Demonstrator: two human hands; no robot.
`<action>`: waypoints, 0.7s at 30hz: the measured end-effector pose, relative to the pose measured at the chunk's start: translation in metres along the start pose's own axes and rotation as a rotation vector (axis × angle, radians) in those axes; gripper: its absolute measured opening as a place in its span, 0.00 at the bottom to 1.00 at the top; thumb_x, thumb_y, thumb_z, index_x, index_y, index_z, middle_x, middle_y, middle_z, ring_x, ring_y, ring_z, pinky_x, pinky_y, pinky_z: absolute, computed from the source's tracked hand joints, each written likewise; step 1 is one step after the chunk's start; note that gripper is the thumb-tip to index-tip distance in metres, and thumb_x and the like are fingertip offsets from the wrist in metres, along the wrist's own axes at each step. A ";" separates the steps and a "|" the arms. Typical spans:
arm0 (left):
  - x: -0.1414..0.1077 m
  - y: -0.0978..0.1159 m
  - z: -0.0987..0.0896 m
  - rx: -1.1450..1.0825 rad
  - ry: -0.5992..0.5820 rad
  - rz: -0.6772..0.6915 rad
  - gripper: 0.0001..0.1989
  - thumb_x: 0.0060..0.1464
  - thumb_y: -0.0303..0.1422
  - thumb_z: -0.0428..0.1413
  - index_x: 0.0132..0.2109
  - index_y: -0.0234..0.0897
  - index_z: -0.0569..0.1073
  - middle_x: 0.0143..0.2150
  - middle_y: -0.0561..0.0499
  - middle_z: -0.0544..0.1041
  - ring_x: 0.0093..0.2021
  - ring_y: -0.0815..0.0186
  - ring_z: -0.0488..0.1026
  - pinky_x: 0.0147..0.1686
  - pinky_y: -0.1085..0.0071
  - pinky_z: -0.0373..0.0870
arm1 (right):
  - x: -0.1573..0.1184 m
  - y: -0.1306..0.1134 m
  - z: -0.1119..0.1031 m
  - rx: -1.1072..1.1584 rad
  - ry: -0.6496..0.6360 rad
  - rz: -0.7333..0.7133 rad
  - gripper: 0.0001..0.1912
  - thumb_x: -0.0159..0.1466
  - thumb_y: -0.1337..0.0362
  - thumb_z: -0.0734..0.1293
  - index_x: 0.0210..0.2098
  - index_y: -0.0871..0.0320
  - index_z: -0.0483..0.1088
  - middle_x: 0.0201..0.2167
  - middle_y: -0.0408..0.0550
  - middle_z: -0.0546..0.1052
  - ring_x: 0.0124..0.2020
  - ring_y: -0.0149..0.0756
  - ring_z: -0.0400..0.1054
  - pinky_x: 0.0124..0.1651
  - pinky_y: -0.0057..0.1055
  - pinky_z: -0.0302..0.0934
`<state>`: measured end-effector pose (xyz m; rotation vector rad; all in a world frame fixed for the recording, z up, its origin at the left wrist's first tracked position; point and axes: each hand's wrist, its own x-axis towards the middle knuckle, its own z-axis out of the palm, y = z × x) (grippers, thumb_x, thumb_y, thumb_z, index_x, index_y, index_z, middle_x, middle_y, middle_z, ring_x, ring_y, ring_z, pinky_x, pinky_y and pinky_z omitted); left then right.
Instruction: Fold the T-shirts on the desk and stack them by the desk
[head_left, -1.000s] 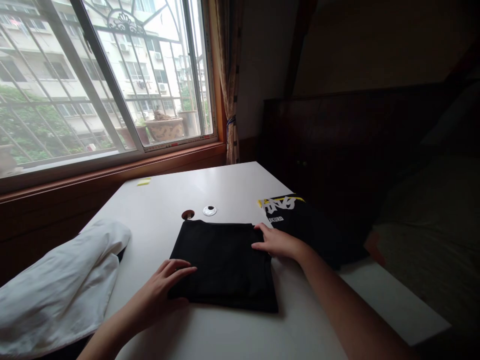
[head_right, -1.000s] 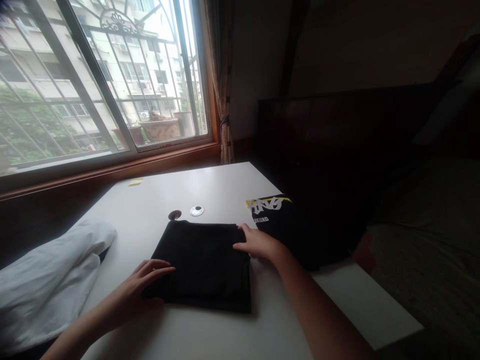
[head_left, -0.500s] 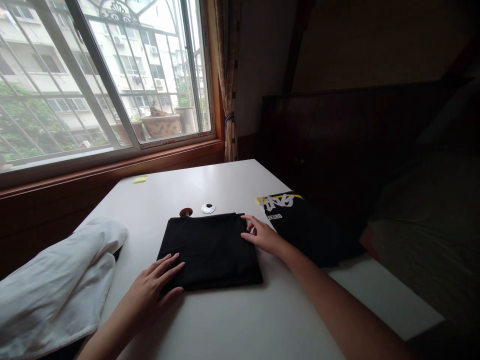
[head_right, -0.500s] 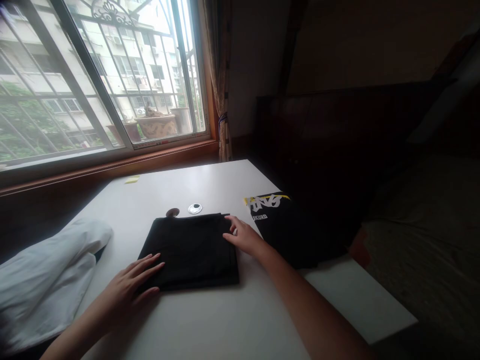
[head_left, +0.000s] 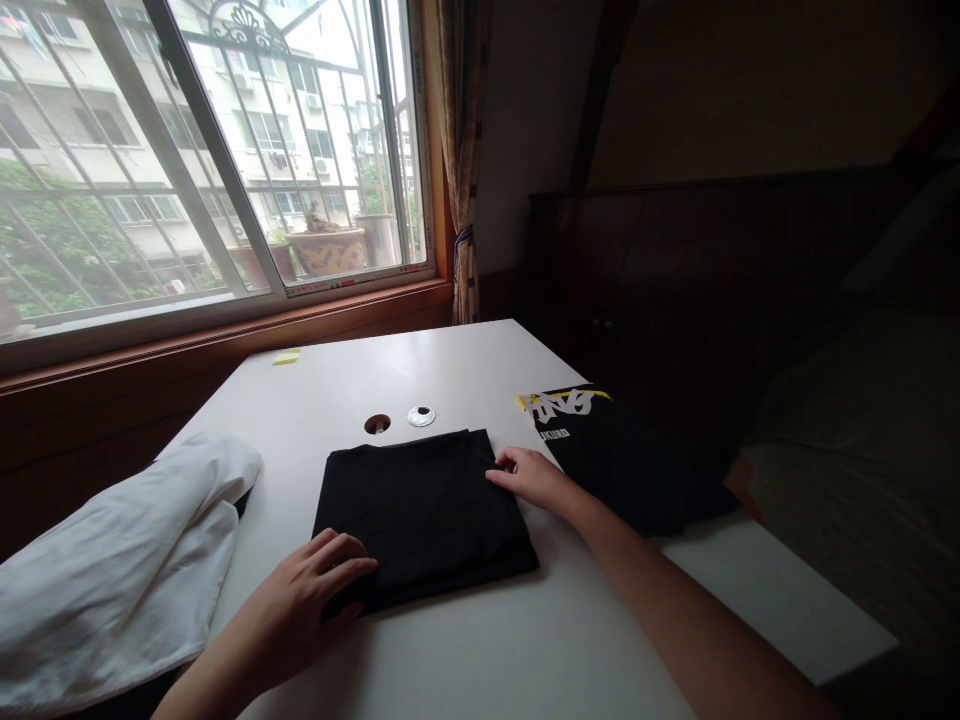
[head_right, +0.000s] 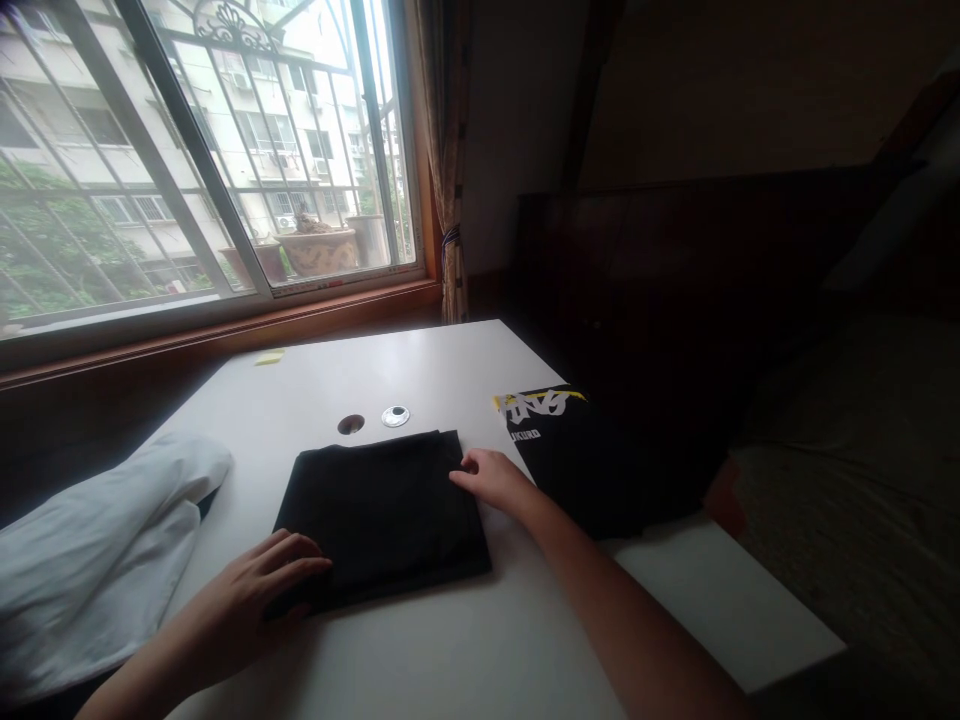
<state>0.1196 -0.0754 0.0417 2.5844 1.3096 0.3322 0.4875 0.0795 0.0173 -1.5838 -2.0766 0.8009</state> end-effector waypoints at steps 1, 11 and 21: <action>0.000 0.001 0.000 -0.011 -0.005 -0.007 0.23 0.57 0.24 0.56 0.57 0.49 0.73 0.53 0.47 0.75 0.51 0.57 0.73 0.51 0.62 0.75 | -0.001 -0.001 -0.001 0.003 -0.018 0.013 0.15 0.60 0.51 0.71 0.34 0.57 0.73 0.32 0.46 0.78 0.33 0.39 0.70 0.34 0.32 0.57; 0.000 0.016 -0.004 -0.191 -0.083 -0.084 0.22 0.55 0.26 0.56 0.56 0.49 0.73 0.51 0.48 0.72 0.40 0.66 0.75 0.40 0.73 0.74 | -0.005 -0.001 0.001 0.297 -0.135 -0.015 0.38 0.59 0.56 0.73 0.67 0.49 0.61 0.41 0.44 0.75 0.39 0.38 0.72 0.42 0.32 0.64; 0.007 0.038 0.013 0.040 -0.001 -0.008 0.10 0.53 0.32 0.59 0.44 0.44 0.73 0.44 0.48 0.75 0.41 0.60 0.75 0.41 0.68 0.74 | -0.022 -0.021 -0.010 0.465 -0.257 0.076 0.43 0.61 0.55 0.73 0.70 0.41 0.53 0.51 0.51 0.74 0.43 0.42 0.74 0.44 0.37 0.68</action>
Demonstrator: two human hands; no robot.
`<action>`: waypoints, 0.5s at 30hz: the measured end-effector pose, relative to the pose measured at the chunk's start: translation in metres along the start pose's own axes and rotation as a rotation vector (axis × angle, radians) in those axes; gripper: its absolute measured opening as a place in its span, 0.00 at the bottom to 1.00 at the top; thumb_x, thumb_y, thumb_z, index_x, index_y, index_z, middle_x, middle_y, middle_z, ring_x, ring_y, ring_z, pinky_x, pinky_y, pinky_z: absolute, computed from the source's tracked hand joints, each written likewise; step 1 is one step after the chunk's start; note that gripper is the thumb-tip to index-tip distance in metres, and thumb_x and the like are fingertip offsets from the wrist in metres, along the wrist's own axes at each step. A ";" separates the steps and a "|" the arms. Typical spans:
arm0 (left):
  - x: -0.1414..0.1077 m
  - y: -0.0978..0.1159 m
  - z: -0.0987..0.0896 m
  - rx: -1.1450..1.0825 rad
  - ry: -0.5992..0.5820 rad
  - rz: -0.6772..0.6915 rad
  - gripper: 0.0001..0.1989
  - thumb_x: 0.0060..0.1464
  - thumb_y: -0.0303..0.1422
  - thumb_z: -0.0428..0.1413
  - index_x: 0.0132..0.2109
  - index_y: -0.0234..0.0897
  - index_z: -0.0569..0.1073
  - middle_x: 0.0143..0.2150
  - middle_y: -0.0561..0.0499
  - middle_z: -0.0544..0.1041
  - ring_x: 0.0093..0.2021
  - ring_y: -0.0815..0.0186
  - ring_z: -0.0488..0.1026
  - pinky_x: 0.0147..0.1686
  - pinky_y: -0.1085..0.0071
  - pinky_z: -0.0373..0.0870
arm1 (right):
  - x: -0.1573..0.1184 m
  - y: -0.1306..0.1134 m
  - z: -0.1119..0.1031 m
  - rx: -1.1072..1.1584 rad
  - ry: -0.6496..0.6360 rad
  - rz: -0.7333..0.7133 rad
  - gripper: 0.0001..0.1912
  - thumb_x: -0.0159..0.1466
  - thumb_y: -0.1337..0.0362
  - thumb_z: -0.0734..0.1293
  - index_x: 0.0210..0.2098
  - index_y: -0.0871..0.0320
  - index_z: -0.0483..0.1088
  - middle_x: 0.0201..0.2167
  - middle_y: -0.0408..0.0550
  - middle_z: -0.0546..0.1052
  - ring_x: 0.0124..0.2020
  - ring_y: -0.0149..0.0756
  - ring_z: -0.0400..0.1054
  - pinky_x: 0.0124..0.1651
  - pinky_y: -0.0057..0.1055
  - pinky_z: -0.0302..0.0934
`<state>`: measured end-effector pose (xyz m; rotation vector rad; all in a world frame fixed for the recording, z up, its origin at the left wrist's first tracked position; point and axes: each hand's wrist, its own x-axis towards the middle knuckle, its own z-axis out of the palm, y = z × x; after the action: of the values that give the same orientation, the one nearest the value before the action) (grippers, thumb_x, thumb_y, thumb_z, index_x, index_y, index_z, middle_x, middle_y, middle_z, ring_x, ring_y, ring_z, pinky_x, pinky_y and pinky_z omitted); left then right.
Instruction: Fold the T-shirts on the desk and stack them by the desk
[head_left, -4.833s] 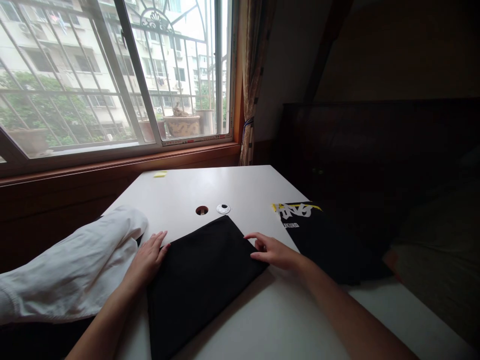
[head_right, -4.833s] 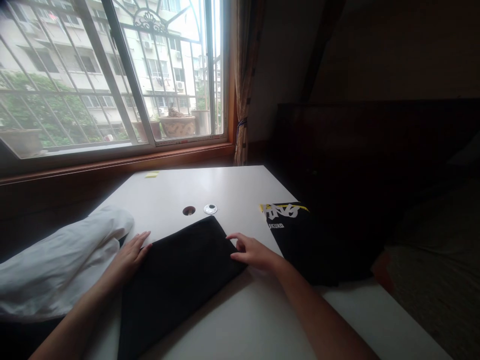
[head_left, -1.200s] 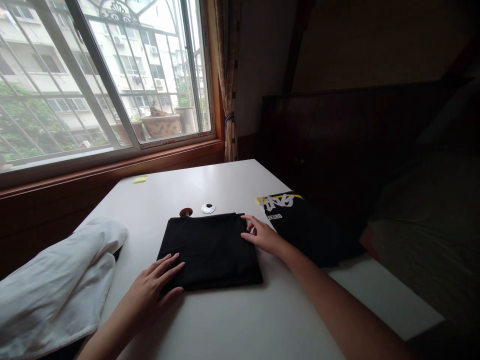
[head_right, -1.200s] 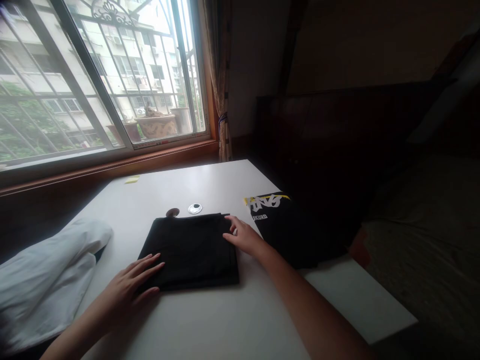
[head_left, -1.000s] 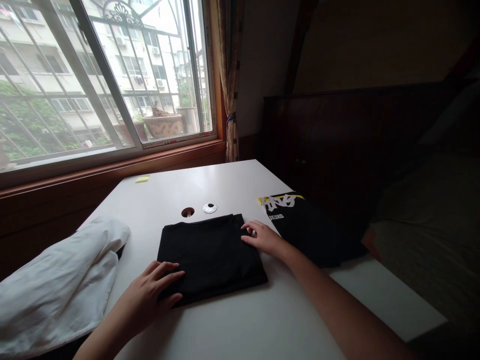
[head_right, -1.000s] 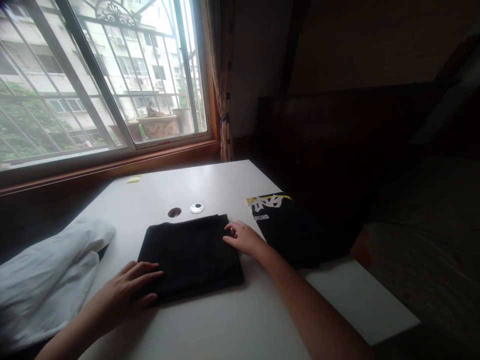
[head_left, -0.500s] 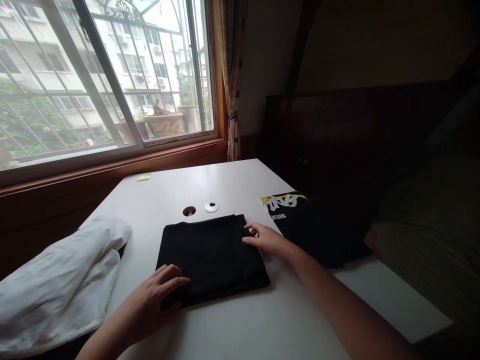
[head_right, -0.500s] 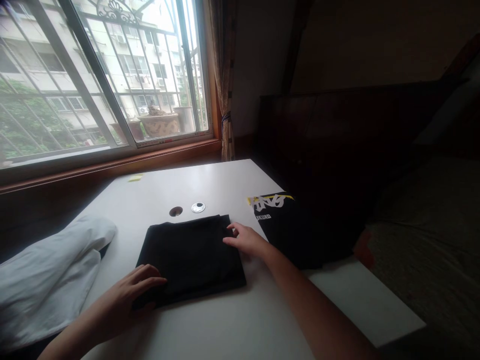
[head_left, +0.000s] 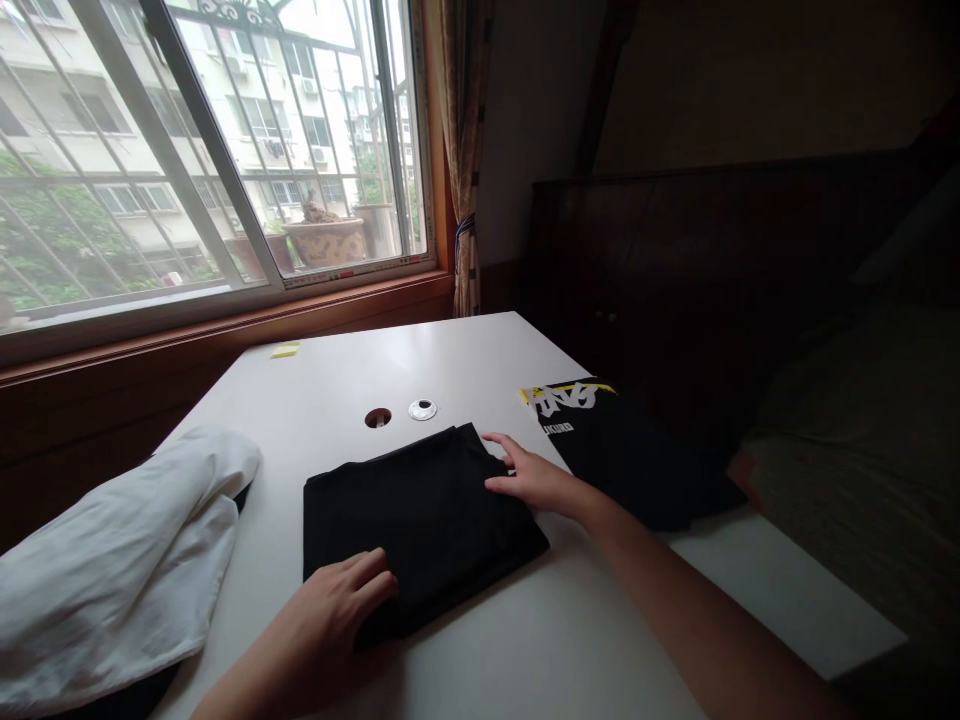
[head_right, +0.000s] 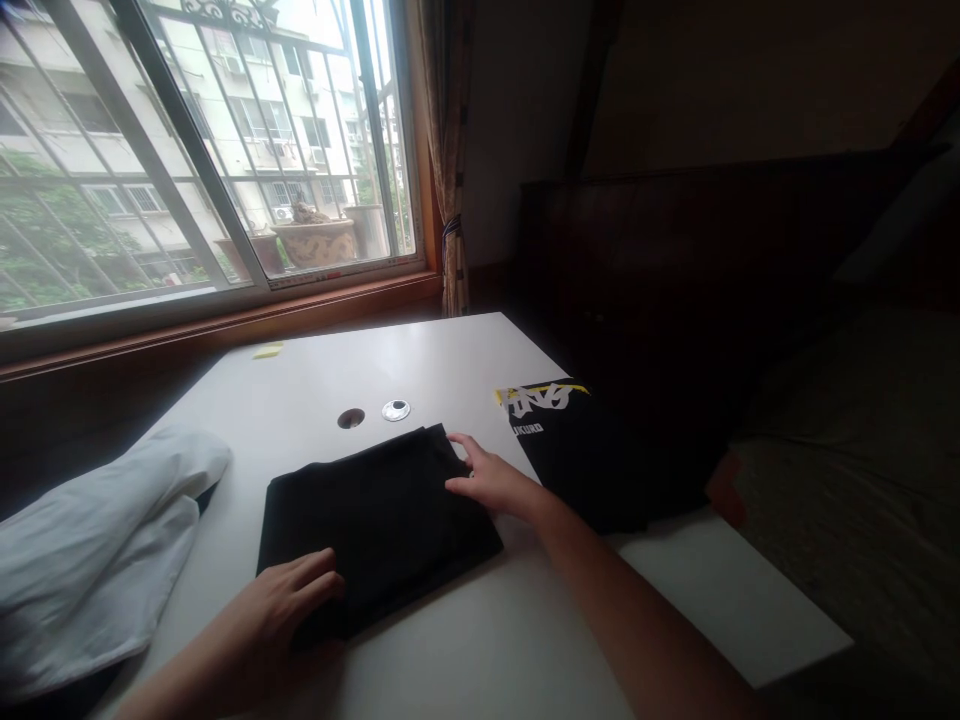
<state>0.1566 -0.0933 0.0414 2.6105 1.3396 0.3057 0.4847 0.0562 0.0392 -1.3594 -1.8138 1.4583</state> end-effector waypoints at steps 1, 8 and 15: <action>0.000 0.001 0.001 0.013 0.006 0.015 0.09 0.54 0.32 0.59 0.43 0.43 0.73 0.43 0.48 0.75 0.41 0.60 0.75 0.42 0.68 0.74 | -0.001 -0.002 0.000 0.054 -0.024 0.009 0.42 0.61 0.57 0.73 0.70 0.42 0.53 0.50 0.50 0.74 0.42 0.41 0.74 0.43 0.36 0.69; -0.002 0.000 0.004 0.047 -0.004 0.031 0.06 0.55 0.29 0.57 0.41 0.42 0.72 0.43 0.48 0.75 0.40 0.61 0.75 0.42 0.67 0.74 | -0.002 -0.006 0.005 0.331 -0.025 0.038 0.33 0.63 0.60 0.70 0.65 0.45 0.56 0.45 0.47 0.75 0.37 0.36 0.74 0.34 0.28 0.67; -0.008 0.000 0.002 0.072 -0.002 0.016 0.11 0.53 0.25 0.56 0.43 0.43 0.72 0.46 0.48 0.77 0.43 0.61 0.77 0.45 0.67 0.76 | -0.008 -0.022 0.010 0.344 0.027 0.067 0.30 0.63 0.61 0.67 0.63 0.45 0.55 0.41 0.44 0.71 0.28 0.30 0.68 0.20 0.22 0.60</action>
<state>0.1531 -0.0999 0.0385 2.6806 1.3543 0.2624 0.4709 0.0454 0.0581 -1.2660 -1.4295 1.6847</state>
